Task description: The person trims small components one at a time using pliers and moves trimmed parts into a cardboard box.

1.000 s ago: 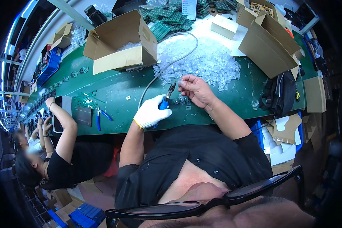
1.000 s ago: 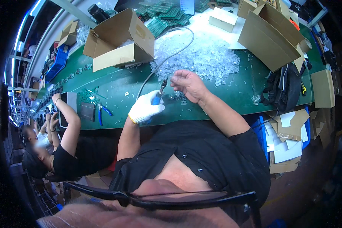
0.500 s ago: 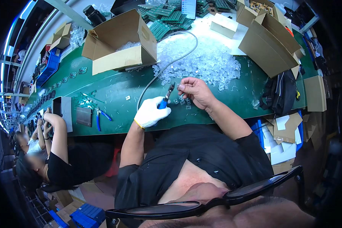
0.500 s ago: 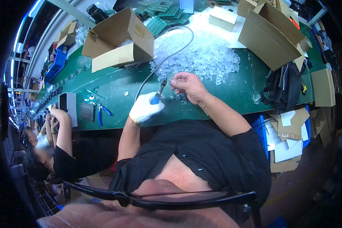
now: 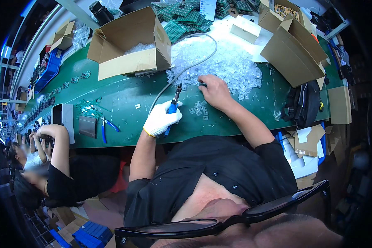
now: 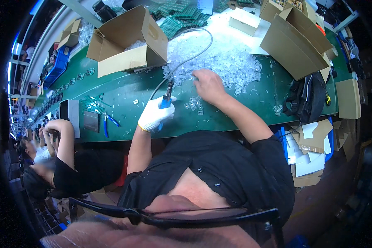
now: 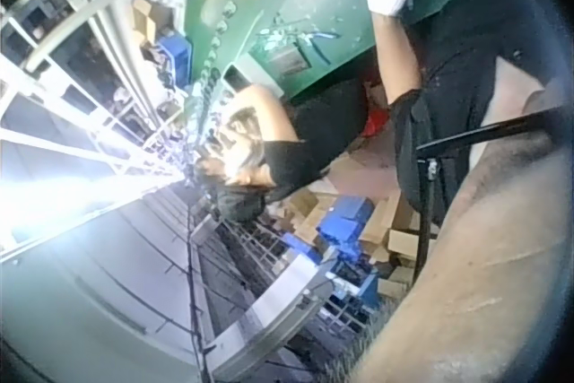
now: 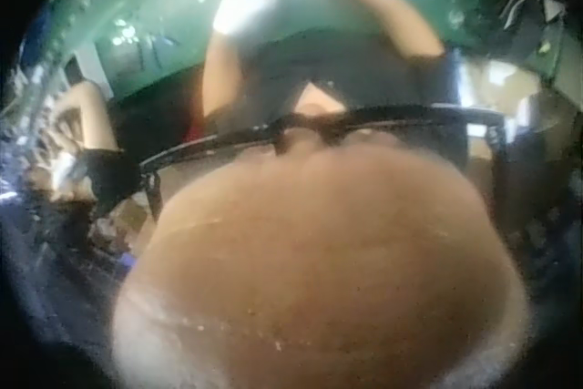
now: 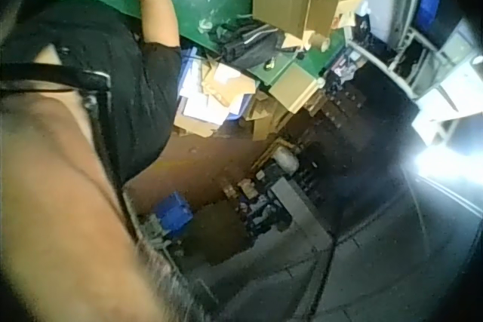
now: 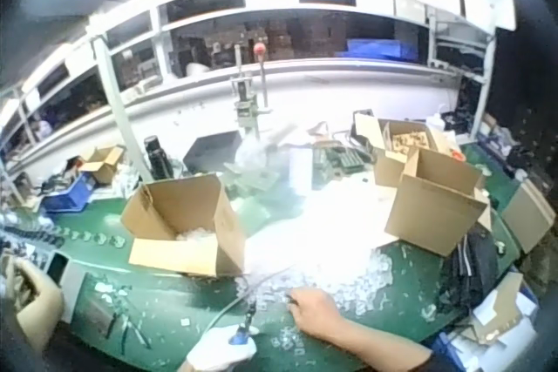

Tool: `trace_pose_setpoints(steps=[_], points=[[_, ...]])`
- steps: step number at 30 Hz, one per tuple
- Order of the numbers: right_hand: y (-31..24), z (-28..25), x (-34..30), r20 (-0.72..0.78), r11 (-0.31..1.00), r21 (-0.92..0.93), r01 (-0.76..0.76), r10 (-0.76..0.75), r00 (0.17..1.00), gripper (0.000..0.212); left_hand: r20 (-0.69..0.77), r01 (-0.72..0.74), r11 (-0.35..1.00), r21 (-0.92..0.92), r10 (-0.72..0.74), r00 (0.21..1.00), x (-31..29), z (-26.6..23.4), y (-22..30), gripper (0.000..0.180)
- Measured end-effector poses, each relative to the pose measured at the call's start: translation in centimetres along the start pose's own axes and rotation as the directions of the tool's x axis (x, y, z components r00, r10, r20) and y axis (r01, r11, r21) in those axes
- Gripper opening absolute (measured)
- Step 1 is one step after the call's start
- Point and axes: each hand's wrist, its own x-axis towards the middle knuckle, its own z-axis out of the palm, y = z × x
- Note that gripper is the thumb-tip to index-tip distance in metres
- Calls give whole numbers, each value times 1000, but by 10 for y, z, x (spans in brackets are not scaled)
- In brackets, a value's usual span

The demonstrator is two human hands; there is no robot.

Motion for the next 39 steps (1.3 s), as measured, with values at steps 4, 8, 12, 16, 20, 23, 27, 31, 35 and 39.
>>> trace_pose_setpoints(steps=[4,8,12,16,20,23,27,31,35,39], points=[[-2,12,17,-5,994,-105,37,-38,999,26,-5,-15,1000,16,15,1000,0,0,-2,45],[7,20,20,29,986,-165,40,-35,999,24,4,-43,995,89,43,999,-1,0,0,45],[10,10,17,-39,995,86,-60,63,997,20,20,-63,984,165,60,998,-3,0,4,46],[-1,-9,11,-39,952,244,-182,198,979,17,41,-75,972,221,68,997,-3,1,6,49],[7,-14,2,-72,953,248,-172,195,978,15,64,-105,897,430,85,994,0,5,8,51],[19,-15,-3,-167,985,150,-88,113,980,18,68,-97,853,513,72,995,-1,10,20,54],[1,-23,-5,-141,948,289,-137,184,973,18,38,-67,813,579,55,998,-5,15,23,59],[-12,-27,-13,-51,931,342,-126,152,987,17,42,-84,801,593,73,996,-8,20,27,65],[-15,-13,-20,84,644,737,-206,215,973,13,40,-88,824,560,80,996,-9,19,25,66],[-17,-10,-24,332,149,910,-386,295,896,19,19,-61,879,472,60,998,-9,15,17,67]])
